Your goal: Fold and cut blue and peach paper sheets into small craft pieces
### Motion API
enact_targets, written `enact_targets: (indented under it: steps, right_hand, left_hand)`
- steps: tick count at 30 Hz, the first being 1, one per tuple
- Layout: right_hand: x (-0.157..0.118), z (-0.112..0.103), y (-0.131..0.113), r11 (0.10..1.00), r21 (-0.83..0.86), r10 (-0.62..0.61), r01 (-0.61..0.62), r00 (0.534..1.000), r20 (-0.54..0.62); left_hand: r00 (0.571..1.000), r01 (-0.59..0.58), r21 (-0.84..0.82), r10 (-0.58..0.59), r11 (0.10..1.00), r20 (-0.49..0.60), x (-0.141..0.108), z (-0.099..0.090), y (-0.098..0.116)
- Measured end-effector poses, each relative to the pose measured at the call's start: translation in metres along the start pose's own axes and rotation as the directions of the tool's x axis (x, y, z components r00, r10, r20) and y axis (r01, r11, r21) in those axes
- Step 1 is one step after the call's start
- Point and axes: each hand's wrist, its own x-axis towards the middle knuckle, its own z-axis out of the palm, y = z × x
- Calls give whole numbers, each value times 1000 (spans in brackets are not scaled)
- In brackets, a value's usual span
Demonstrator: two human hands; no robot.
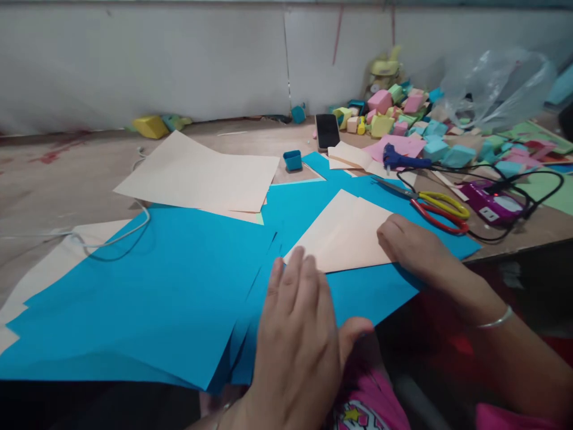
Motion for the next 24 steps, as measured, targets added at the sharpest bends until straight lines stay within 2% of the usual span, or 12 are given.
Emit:
enact_targets:
  steps: [2,3,6,9,12,15,16,18,24]
  right_hand:
    - [0,0,-1,999,21,25,-25,1000,11]
    - [0,-1,-1,999,35,34,-35,999,18]
    - [1,-7,4,991,123,43,-45,999,11]
    - [7,-17,3,980,179,97,-82,992,-76]
    - [19,-26,-14,986,133,122,-102,981,-151]
    - [28,-26,-32,997,62,-38,38,999,-12]
    - [29,-25,-34,998,43,-53,52,998,28]
    - [26,-21,-28,999,1,-34,34,997,66]
    - [1,-17,14,986,-159,65,-53,995,72]
  left_hand:
    - [994,-109,-109,110,988,0,11,10,2]
    - [986,-152,-140,160,978,48,15,18,3]
    - [968,-113,-141,141,984,209,21,39,2]
    - [948,-89,-128,124,988,294,21,49,0]
    - [949,-100,-106,127,989,288,19,48,1]
    - [953,-114,-87,134,990,273,19,47,1]
    - [953,-116,-84,135,990,271,18,47,1]
    - [953,-121,-84,140,989,269,18,47,1]
    - [957,-104,-112,130,988,260,18,48,0]
